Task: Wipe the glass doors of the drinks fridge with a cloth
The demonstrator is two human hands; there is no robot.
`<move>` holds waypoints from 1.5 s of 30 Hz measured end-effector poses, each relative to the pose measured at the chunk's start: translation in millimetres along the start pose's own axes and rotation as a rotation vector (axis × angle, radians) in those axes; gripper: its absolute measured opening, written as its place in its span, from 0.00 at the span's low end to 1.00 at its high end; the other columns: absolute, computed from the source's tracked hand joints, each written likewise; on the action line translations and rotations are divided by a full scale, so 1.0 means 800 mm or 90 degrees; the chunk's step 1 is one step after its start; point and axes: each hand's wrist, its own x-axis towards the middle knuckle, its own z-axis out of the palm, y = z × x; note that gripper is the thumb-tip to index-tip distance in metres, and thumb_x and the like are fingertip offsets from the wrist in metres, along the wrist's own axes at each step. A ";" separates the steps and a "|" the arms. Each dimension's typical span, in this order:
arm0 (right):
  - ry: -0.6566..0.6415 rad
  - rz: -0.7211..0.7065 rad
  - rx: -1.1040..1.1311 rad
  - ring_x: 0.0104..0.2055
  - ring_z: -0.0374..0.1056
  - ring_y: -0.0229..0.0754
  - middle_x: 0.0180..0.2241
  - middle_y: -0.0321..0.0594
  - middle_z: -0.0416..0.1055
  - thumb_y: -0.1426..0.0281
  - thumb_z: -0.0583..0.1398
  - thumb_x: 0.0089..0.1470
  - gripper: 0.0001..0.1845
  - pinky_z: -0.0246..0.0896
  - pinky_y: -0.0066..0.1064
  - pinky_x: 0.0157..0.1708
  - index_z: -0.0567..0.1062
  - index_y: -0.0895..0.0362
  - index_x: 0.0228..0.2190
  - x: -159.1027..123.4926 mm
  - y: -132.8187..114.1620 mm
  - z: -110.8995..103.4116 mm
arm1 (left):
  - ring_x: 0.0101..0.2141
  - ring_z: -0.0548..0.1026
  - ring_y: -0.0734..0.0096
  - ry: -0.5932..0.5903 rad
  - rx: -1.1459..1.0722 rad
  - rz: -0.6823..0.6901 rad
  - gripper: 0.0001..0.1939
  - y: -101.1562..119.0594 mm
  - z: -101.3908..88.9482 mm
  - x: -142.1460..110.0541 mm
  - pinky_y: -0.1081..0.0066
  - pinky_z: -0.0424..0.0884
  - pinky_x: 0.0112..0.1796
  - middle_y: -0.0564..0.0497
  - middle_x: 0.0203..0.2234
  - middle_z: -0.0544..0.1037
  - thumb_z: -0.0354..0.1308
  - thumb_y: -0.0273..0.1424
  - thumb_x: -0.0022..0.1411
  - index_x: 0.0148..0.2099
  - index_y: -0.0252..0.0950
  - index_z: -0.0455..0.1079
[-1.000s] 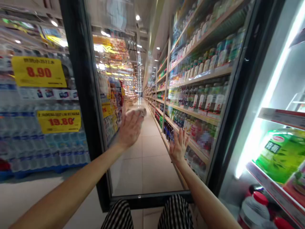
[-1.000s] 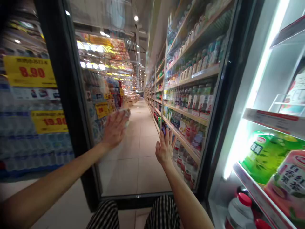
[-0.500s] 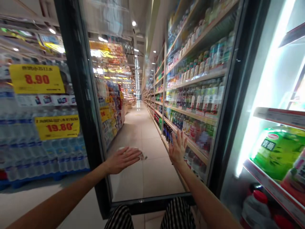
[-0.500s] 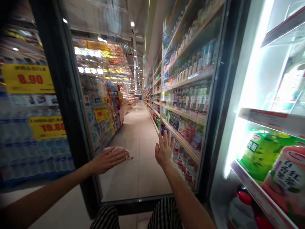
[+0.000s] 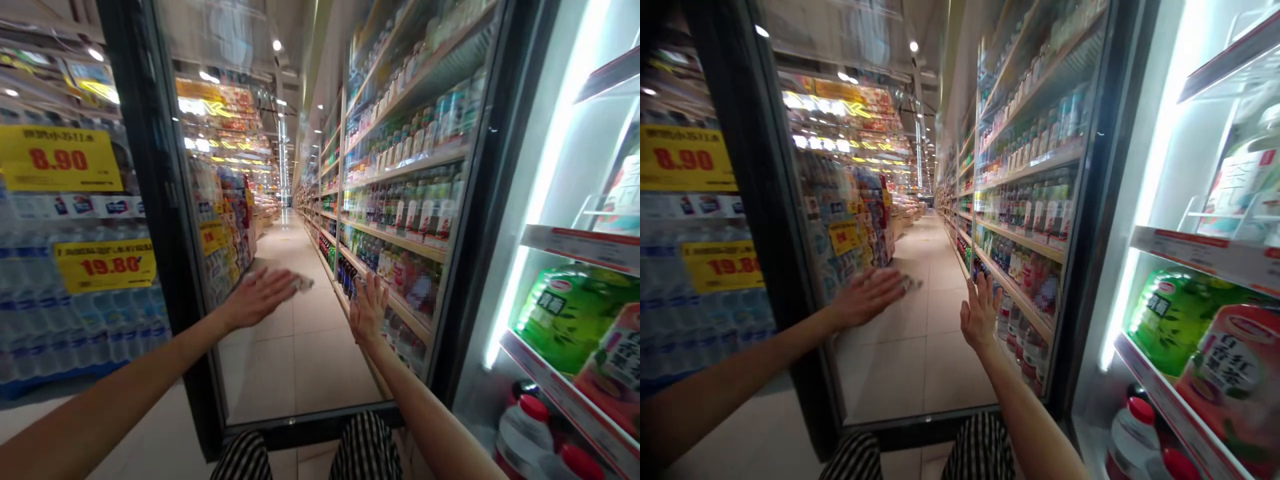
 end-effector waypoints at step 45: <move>0.082 0.085 0.044 0.64 0.41 0.48 0.61 0.47 0.50 0.69 0.45 0.58 0.28 0.38 0.54 0.59 0.49 0.54 0.60 0.017 0.059 -0.049 | 0.62 0.43 0.65 -0.040 -0.045 -0.040 0.25 0.036 0.027 0.199 0.54 0.42 0.60 0.50 0.62 0.51 0.41 0.26 0.63 0.62 0.38 0.49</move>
